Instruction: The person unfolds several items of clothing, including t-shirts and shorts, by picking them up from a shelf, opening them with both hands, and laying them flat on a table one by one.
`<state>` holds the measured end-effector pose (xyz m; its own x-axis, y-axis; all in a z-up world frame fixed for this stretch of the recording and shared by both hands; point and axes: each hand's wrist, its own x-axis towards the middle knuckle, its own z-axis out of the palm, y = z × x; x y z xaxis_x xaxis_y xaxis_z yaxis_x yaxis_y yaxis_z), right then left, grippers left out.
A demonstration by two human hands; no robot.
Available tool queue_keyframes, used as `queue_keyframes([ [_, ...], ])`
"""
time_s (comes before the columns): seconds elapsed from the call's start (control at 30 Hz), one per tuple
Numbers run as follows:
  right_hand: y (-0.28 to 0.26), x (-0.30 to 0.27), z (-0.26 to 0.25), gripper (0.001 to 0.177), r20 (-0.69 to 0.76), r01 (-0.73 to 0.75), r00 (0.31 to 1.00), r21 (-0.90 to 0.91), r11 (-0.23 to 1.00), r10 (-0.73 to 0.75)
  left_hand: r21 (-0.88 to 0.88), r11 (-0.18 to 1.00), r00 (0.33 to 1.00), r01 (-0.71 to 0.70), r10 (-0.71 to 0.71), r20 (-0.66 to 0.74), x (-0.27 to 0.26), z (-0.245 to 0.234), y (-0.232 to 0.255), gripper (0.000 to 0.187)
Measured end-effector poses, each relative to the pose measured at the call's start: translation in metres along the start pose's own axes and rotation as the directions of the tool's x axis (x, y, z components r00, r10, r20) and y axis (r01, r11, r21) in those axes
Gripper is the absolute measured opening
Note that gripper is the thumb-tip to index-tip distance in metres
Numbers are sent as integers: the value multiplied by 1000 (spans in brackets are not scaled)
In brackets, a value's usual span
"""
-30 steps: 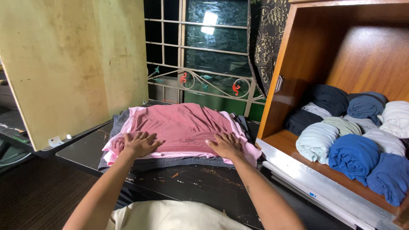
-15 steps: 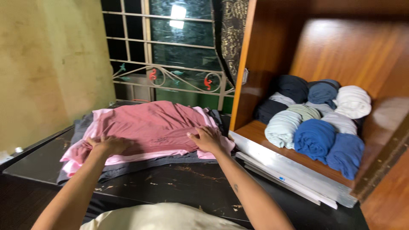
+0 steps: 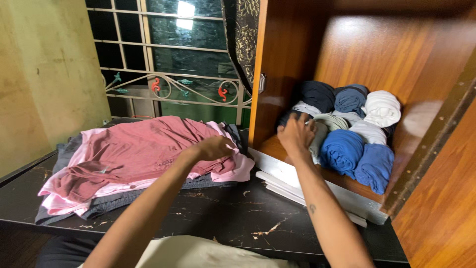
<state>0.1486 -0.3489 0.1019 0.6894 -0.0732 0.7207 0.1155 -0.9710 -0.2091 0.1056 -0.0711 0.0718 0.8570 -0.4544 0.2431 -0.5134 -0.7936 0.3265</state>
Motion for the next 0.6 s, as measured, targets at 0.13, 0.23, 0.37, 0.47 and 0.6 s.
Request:
queue_keyframes([
  [0.13,42,-1,49,75,155,20,988,-253,967,20,-207,963,964,172,-121,236,8,12,36,40],
  [0.23,44,12,95,79,177,-29,978,-405,914,109,-242,960,965,138,-75,253,-1,19,42,42],
  [0.37,37,7,93,70,99,-31,992,-409,912,78,-374,924,983,80,-12,181,-14,33,27,47],
  [0.47,10,-14,55,81,143,-7,988,-338,941,59,-555,831,993,45,21,112,-27,40,15,44],
  [0.6,-29,-37,10,79,208,-53,976,-34,998,59,-697,708,992,116,-122,41,-44,50,19,43],
])
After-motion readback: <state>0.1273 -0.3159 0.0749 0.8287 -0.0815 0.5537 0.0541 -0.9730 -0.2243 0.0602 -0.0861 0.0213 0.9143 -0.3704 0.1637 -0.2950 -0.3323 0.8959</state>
